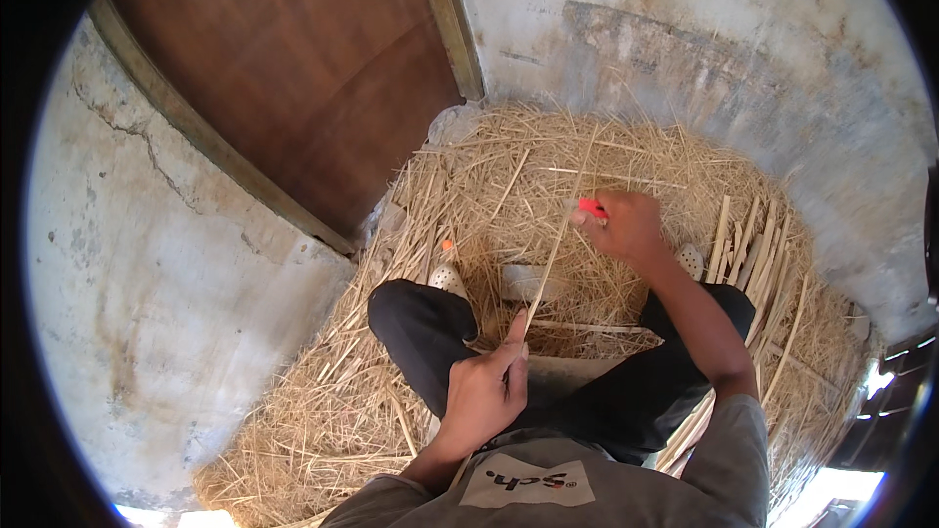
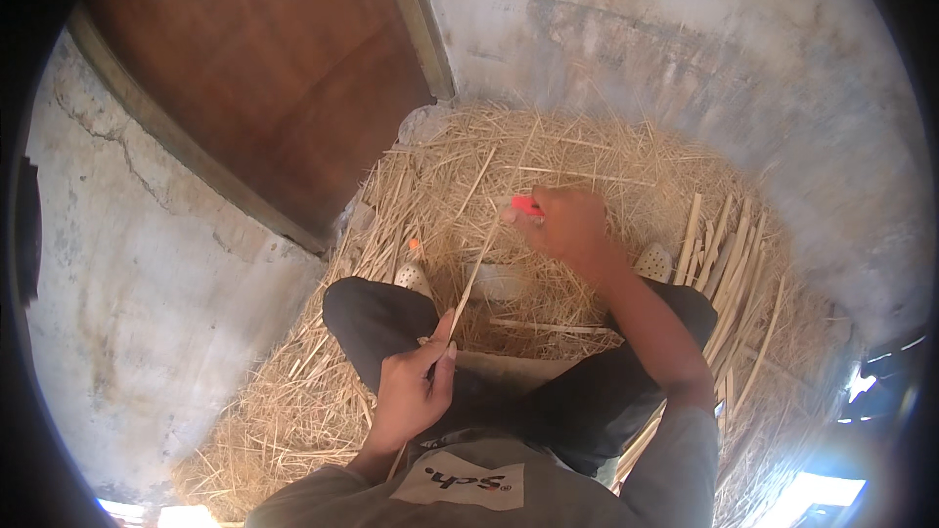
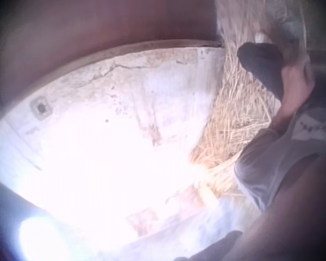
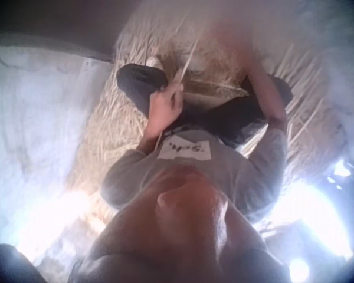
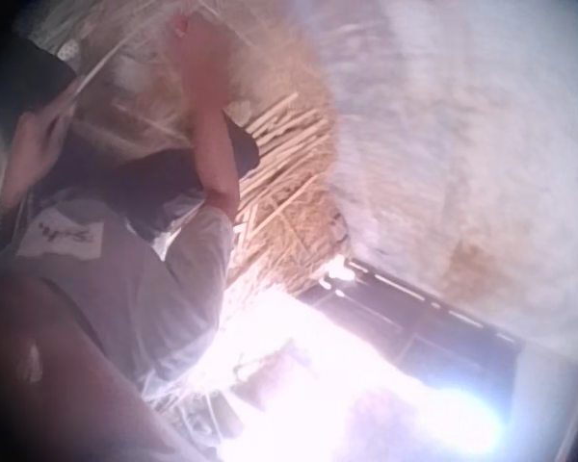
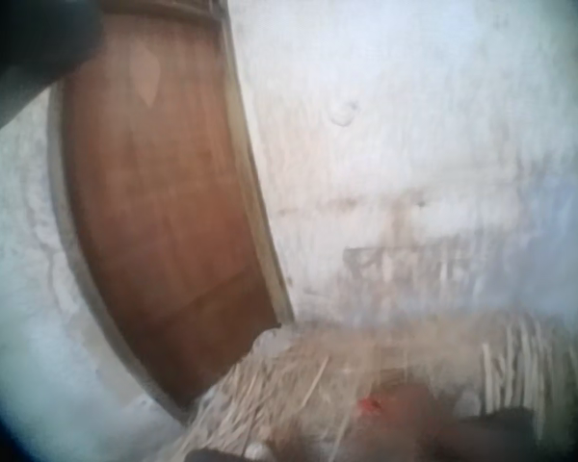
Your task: The person sits on a bed of straw and uses a red utility knife to shave the surface of a long, thin bamboo stick. They hold the stick with one hand and scrape along its length with the other, occasionally rotating the stick to work on different sides.
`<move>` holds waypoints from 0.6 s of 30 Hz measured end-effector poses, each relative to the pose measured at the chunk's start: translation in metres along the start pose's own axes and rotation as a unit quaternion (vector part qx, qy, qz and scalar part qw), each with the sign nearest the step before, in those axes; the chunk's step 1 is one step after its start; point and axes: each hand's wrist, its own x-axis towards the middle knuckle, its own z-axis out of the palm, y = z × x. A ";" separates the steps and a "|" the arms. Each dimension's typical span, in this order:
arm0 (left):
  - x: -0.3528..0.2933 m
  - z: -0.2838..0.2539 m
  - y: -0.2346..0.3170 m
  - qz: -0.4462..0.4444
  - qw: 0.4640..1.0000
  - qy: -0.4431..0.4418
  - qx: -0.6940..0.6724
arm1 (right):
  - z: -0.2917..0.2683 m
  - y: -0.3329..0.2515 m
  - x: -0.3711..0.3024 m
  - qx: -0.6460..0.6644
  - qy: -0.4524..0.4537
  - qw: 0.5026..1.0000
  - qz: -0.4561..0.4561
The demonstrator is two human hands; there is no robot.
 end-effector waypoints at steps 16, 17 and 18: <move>-0.004 0.013 -0.036 -0.179 0.896 -0.062 -0.402 | -0.020 0.033 0.008 0.012 -0.122 0.977 0.176; 0.003 0.014 -0.034 -0.186 0.879 -0.067 -0.434 | -0.014 0.008 -0.004 0.049 -0.120 0.986 0.100; 0.008 0.014 -0.031 -0.192 0.863 -0.072 -0.462 | -0.014 -0.018 -0.014 0.056 -0.141 0.987 0.054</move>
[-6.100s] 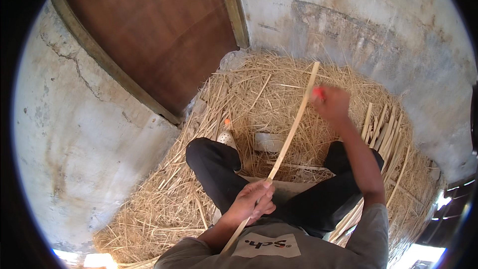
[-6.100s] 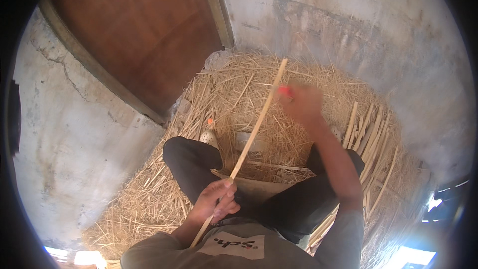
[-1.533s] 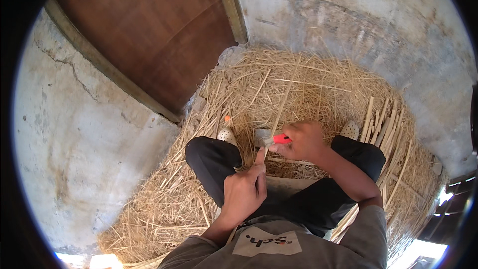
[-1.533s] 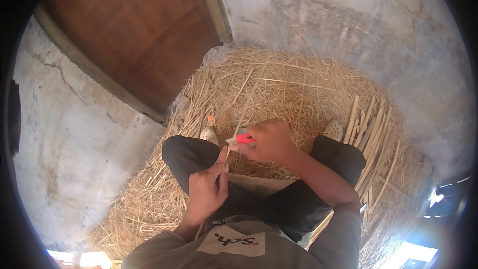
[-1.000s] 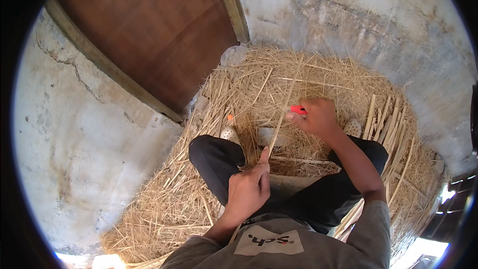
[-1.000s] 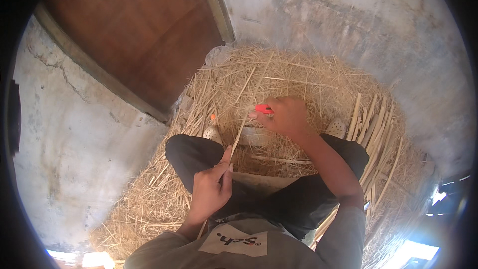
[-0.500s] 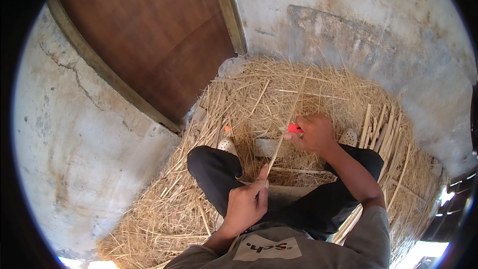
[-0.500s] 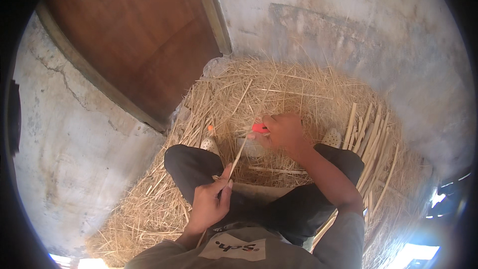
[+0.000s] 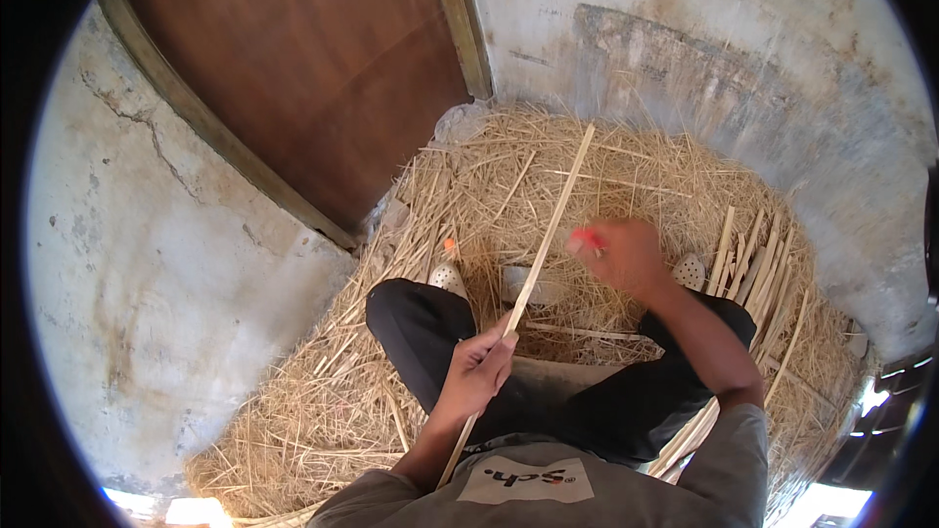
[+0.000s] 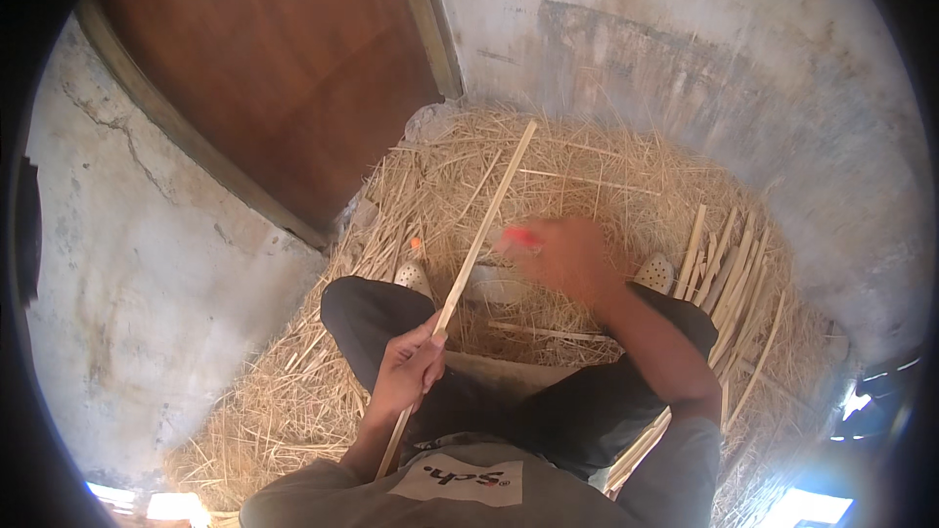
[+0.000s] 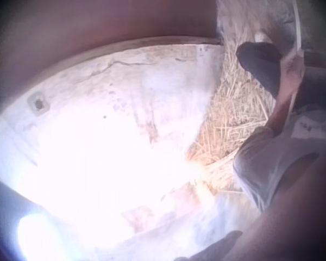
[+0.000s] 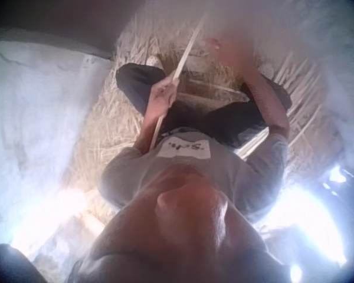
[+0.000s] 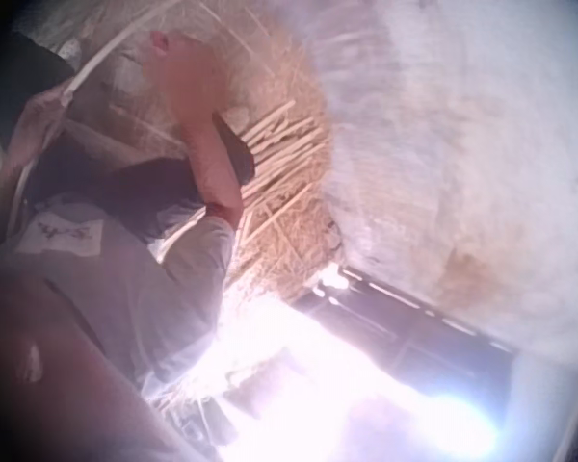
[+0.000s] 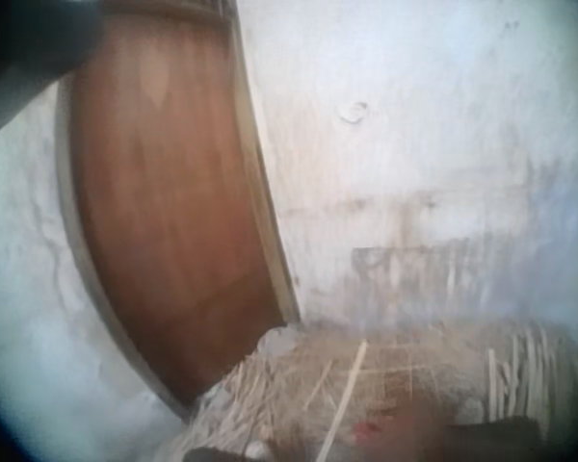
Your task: The person sits on a bed of straw and uses a red utility knife to shave the surface of a long, thin bamboo stick. They hold the stick with one hand and scrape along its length with the other, occasionally rotating the stick to work on different sides.
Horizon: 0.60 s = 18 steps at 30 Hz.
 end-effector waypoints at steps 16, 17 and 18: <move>0.007 0.014 0.003 0.053 0.995 0.028 0.075 | 0.014 -0.023 0.003 -0.045 0.142 0.967 -0.205; 0.005 0.017 0.004 0.044 0.997 0.021 0.065 | 0.014 -0.013 0.012 -0.033 0.136 0.981 -0.138; -0.001 0.019 0.005 0.034 0.998 0.014 0.056 | 0.014 0.001 0.021 -0.019 0.128 0.989 -0.069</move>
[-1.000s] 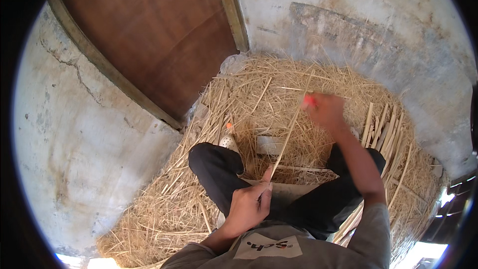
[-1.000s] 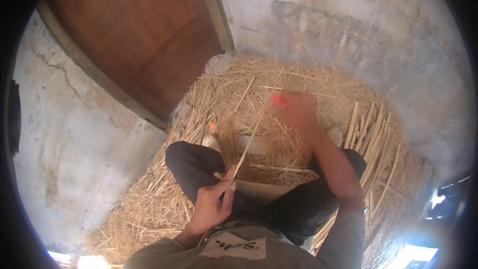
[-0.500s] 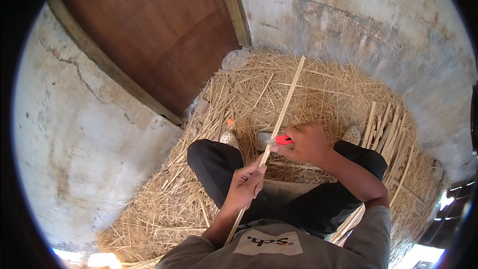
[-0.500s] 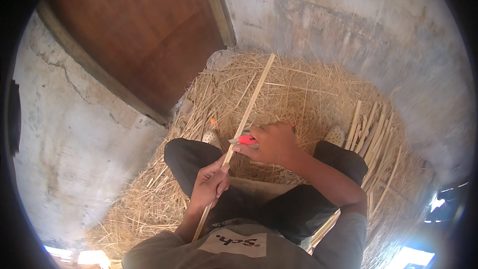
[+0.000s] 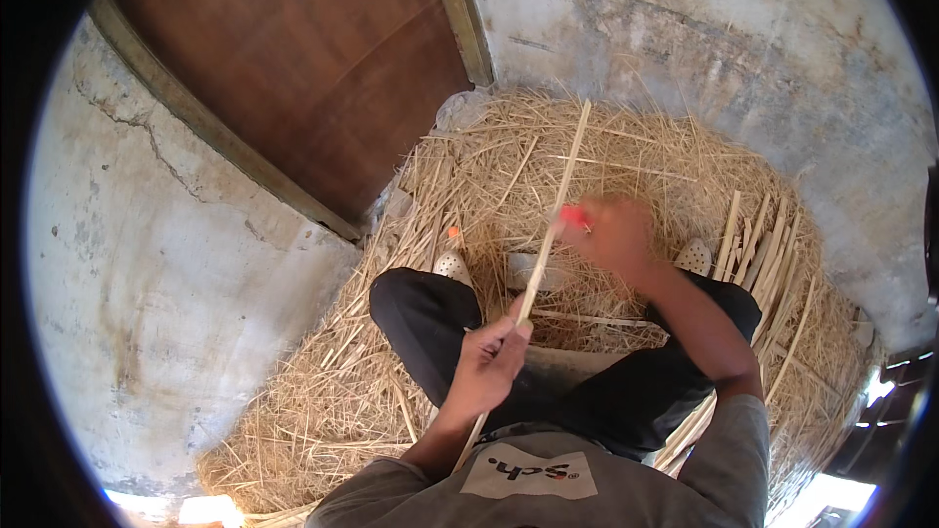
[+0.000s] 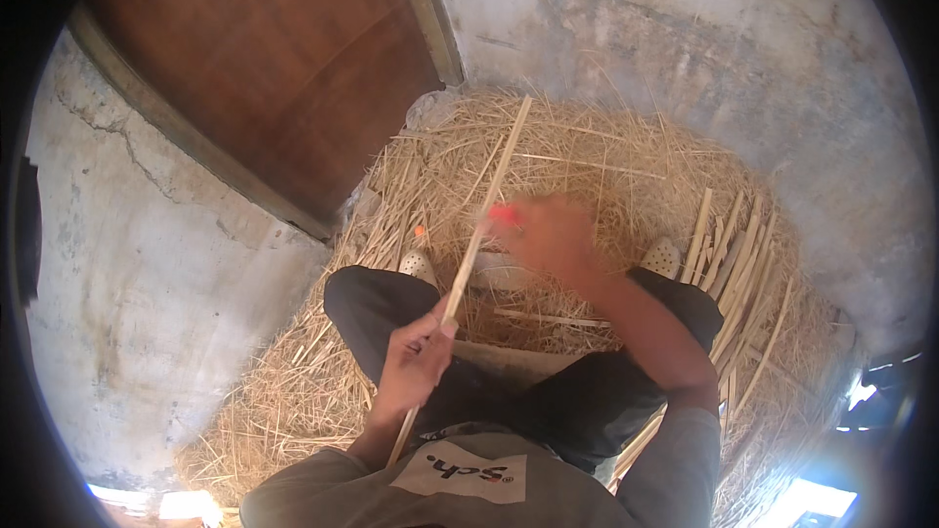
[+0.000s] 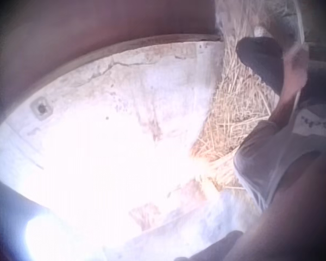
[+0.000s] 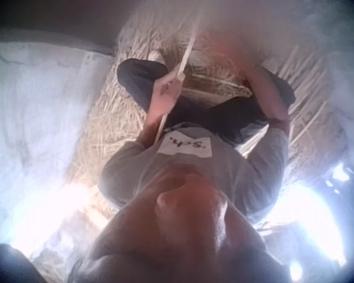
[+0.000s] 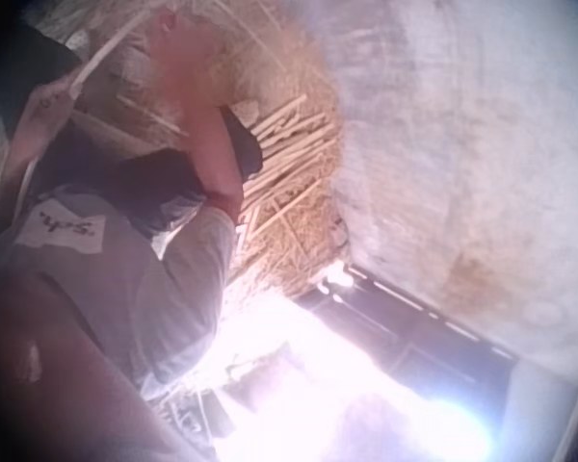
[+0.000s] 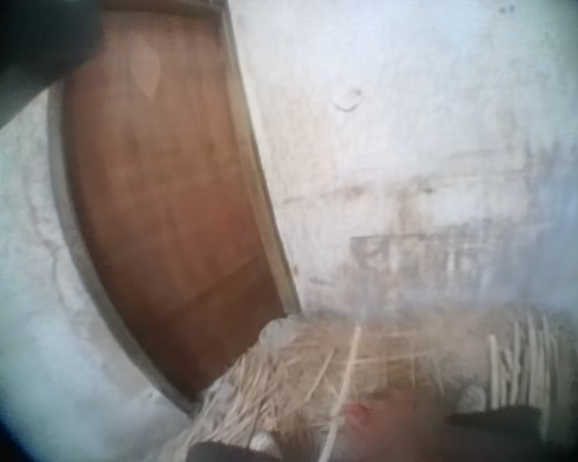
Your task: The person sits on a bed of straw and uses a red utility knife to shave the surface of a long, thin bamboo stick. They hold the stick with one hand and scrape along its length with the other, occasionally rotating the stick to work on different sides.
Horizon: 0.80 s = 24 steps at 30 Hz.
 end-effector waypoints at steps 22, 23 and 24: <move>-0.005 -0.008 0.014 0.172 0.909 0.101 0.367 | -0.005 -0.046 -0.023 0.043 -0.052 0.993 -0.093; -0.006 -0.009 0.015 0.167 0.903 0.103 0.382 | -0.005 -0.039 -0.018 0.025 -0.055 0.996 -0.070; -0.005 -0.009 0.016 0.172 0.899 0.106 0.389 | -0.005 -0.026 -0.008 0.006 -0.059 0.997 -0.047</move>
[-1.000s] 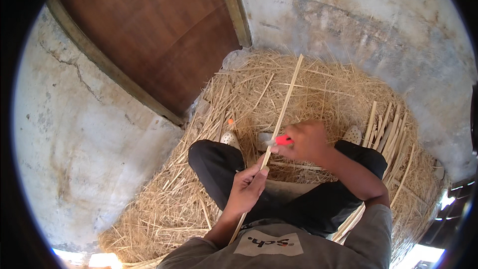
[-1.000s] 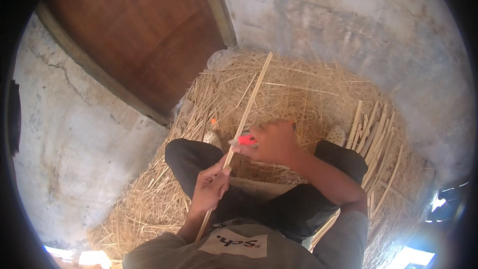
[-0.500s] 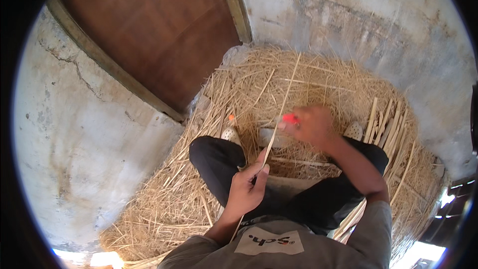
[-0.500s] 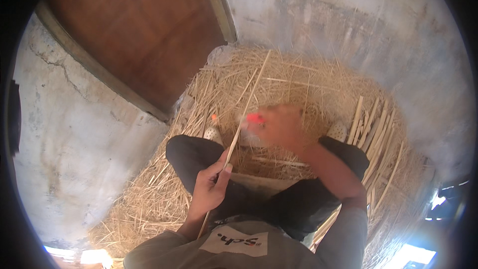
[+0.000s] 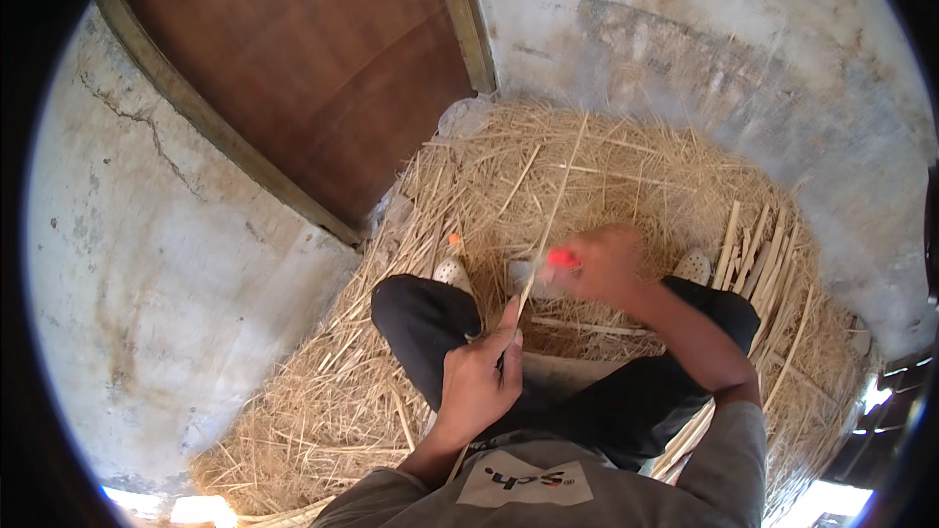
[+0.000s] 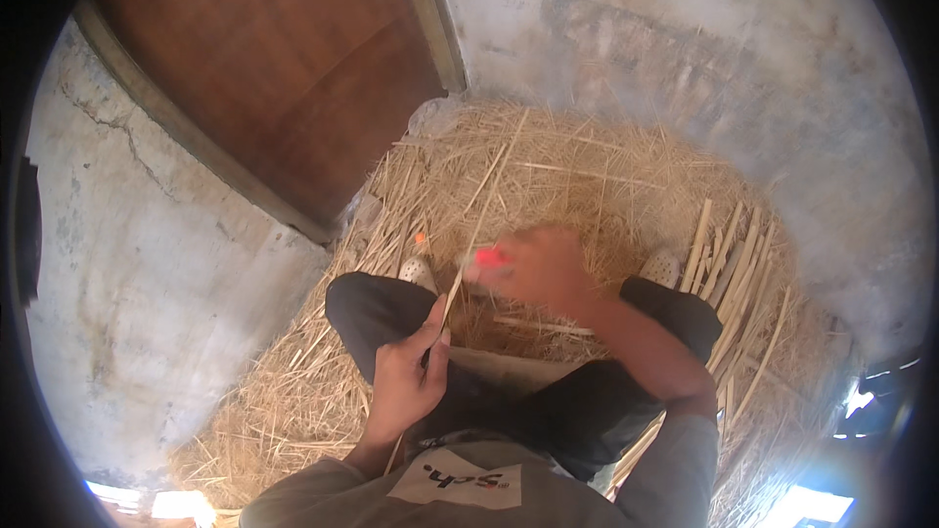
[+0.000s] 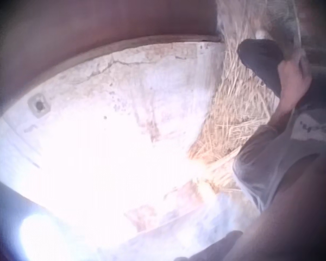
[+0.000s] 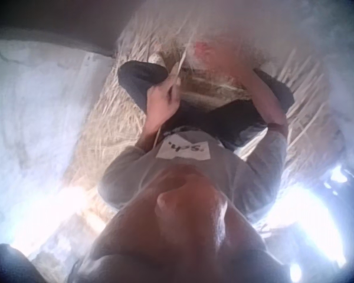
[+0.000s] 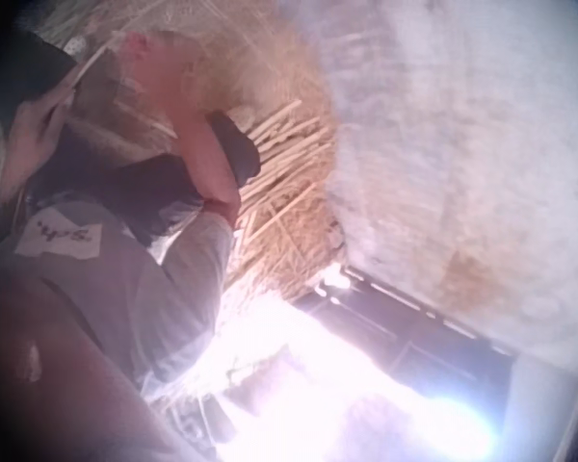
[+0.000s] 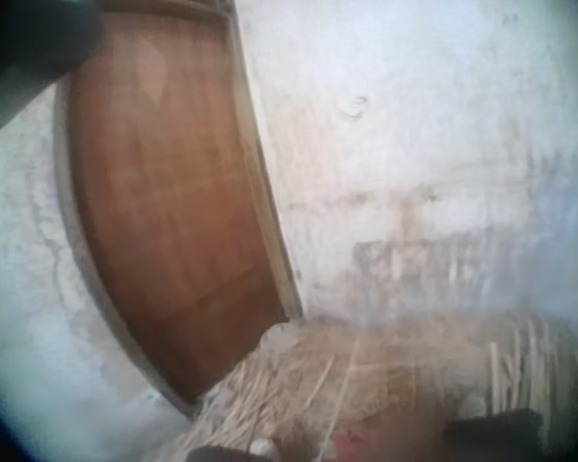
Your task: The person sits on a bed of straw and uses a red utility knife to shave the surface of a long, thin bamboo stick. They hold the stick with one hand and scrape along its length with the other, occasionally rotating the stick to work on different sides.
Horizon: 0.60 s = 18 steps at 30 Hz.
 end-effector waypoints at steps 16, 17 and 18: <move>0.003 -0.002 0.010 0.011 0.999 -0.019 0.033 | 0.001 -0.010 -0.009 0.025 0.001 0.999 -0.024; 0.000 -0.003 0.009 0.010 0.999 -0.022 0.044 | 0.002 -0.005 -0.005 0.013 0.012 1.000 -0.012; -0.001 -0.004 0.009 0.012 0.999 -0.026 0.042 | -0.001 0.008 0.002 -0.003 0.019 1.000 0.003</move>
